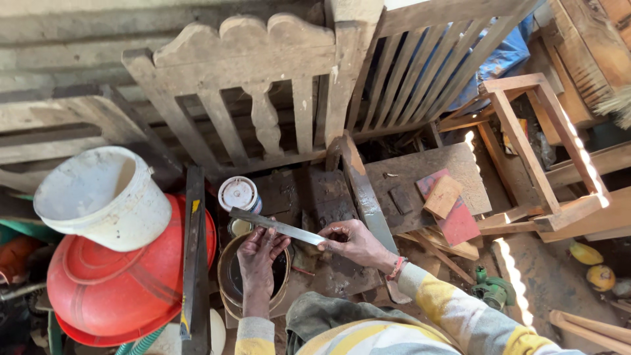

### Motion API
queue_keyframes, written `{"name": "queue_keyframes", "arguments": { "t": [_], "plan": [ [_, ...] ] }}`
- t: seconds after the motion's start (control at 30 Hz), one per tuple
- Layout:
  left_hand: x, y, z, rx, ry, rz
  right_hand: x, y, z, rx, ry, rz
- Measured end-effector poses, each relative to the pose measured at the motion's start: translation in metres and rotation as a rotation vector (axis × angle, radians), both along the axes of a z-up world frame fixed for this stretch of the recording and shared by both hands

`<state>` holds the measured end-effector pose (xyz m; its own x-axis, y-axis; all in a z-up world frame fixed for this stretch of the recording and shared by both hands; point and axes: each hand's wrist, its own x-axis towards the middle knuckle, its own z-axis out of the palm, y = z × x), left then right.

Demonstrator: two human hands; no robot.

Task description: The person applies a liquid substance to a metal strip using a small cloth or applicator, then wipes and handles the strip while it rests on a wooden frame.

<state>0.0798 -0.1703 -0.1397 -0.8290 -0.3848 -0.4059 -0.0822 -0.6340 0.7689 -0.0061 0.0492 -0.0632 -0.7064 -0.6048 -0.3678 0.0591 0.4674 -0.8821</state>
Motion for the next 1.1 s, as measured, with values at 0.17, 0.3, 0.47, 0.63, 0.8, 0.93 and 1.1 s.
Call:
{"name": "queue_keyframes", "arguments": {
  "t": [0.17,0.3,0.47,0.63,0.8,0.93,1.1],
  "plan": [
    [-0.006,0.000,0.020,0.028,0.026,-0.067,-0.003,0.011,-0.001,-0.126,-0.054,-0.034],
    [-0.013,0.006,0.037,0.014,-0.003,-0.073,-0.006,0.018,0.007,-0.104,0.009,0.001],
    [-0.023,0.015,0.045,-0.086,-0.058,-0.057,-0.004,0.020,0.015,-0.043,-0.160,-0.114],
    [-0.024,0.016,0.048,-0.063,0.033,-0.099,-0.003,0.027,0.020,-0.039,-0.222,-0.071],
    [-0.025,0.017,0.048,-0.014,0.070,-0.173,-0.003,0.038,0.020,-0.084,-0.288,-0.105],
    [-0.026,0.023,0.053,0.018,0.065,-0.224,-0.002,0.049,0.017,-0.097,-0.271,-0.113],
    [-0.029,0.024,0.060,0.036,0.091,-0.283,0.000,0.054,0.010,-0.216,-0.182,-0.067]
  ]
}}
